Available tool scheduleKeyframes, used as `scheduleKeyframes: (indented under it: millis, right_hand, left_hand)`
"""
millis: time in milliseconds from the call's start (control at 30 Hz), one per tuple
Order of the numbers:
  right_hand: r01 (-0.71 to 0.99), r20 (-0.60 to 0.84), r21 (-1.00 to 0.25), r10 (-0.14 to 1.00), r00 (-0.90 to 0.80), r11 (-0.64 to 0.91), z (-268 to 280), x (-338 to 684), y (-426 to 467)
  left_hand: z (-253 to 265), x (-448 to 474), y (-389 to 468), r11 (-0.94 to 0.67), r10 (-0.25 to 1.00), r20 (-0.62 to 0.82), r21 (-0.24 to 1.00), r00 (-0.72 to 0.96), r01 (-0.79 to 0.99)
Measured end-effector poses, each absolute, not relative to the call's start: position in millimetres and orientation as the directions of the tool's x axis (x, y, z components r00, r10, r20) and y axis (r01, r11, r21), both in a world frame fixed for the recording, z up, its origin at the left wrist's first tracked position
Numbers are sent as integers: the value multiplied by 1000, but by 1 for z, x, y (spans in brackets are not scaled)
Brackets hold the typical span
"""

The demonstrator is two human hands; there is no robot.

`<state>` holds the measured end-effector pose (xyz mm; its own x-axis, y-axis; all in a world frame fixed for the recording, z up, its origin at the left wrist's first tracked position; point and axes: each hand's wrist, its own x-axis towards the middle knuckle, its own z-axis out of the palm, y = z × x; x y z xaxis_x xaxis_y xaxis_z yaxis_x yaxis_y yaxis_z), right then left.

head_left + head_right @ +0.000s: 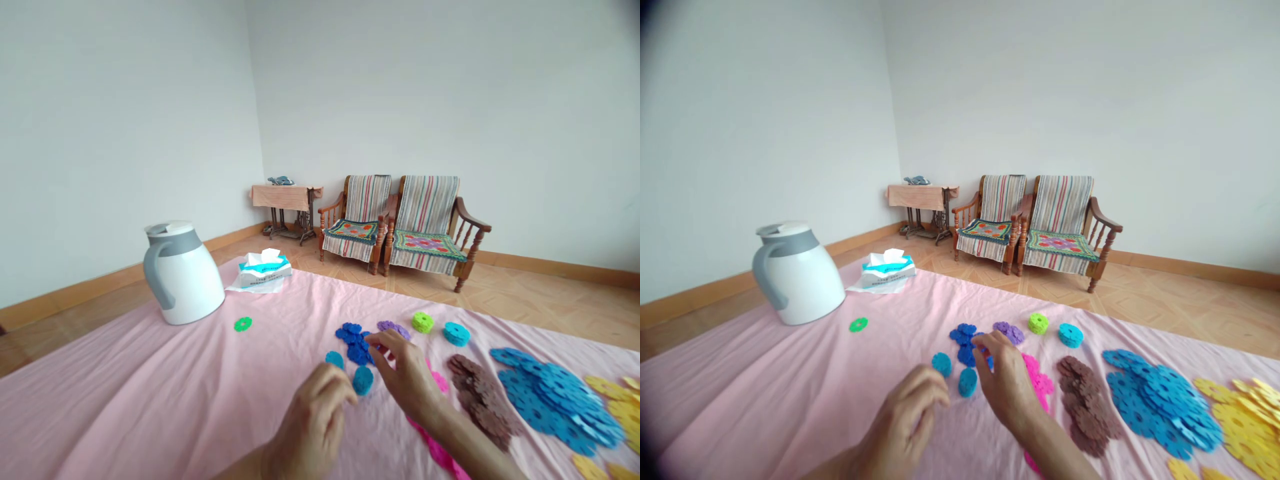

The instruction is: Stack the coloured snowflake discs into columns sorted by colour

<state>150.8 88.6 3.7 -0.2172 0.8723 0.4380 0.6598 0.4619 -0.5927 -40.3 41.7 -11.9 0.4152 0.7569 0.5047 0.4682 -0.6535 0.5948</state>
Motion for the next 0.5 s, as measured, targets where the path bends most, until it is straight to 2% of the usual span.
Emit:
scheduleKeyframes:
  millis: [67, 167, 333, 500]
  right_hand:
    - [677, 423, -591, 883, -203, 438, 1, 162, 77]
    - [707, 408, -582, 896, -173, 402, -7, 179, 63]
    - [744, 404, -539, 896, -182, 394, -20, 197, 49]
    - [738, 385, -531, 894, -227, 417, -25, 203, 37]
  left_hand:
    - [8, -54, 56, -578, 816, 459, 618, 352, 532]
    - [20, -74, 82, -560, 822, 307, 593, 480, 579]
    - [27, -84, 109, -723, 640, 176, 466, 748, 509]
    - [37, -75, 119, -792, 547, 100, 383, 831, 475]
